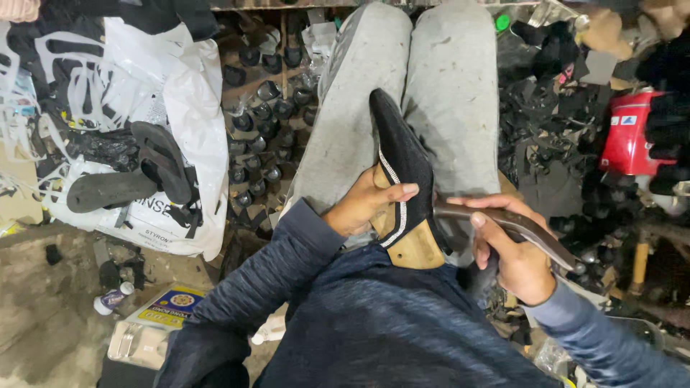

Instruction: The person trims the upper of a black high-heeled shoe with scissors, then uses a heated tool to press and shape the heel area. The finished shoe is placed on a nearby shelf.

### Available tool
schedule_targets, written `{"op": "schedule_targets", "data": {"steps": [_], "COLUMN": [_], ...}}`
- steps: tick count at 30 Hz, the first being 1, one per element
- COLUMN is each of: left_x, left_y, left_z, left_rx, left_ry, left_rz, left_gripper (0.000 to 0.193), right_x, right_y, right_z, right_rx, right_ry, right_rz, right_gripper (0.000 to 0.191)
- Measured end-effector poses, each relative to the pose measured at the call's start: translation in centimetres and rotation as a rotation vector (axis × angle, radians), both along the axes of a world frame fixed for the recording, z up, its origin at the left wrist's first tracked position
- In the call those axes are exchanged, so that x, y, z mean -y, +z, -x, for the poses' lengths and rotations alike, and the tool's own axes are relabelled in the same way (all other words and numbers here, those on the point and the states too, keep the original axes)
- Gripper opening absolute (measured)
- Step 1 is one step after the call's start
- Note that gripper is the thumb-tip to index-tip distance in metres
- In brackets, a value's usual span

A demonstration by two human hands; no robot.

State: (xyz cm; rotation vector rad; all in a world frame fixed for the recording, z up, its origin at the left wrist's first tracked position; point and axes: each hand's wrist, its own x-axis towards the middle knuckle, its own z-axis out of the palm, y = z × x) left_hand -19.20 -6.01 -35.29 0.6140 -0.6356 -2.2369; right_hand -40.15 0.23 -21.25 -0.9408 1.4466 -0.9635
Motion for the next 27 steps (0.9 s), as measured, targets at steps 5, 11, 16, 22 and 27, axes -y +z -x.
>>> {"op": "schedule_targets", "data": {"steps": [5,11,16,22,27], "left_x": [0.8,1.8,2.6,3.6,4.1], "left_y": [-0.8,-0.6,0.0,-0.1,-0.5], "left_z": [-0.4,-0.2,-0.7,-1.4,-1.7], "left_rx": [-0.004,-0.036,-0.070,-0.098,-0.057], "left_ry": [-0.024,-0.002,-0.006,-0.008,-0.030], "left_rz": [-0.038,-0.032,-0.011,-0.026,-0.067], "left_gripper": [0.040,0.040,0.042,0.045,0.043], "right_x": [1.6,3.8,5.8,10.0,13.8], "right_y": [-1.0,-0.6,-0.3,0.6,2.6], "right_z": [0.8,-0.7,-1.3,-1.2,-1.5], "right_rx": [-0.078,-0.004,0.054,-0.023,-0.157], "right_ry": [0.109,0.025,-0.002,0.106,0.295], "right_rz": [0.016,0.076,0.096,0.013,-0.071], "right_gripper": [0.016,0.015,0.015,0.013,0.015]}}
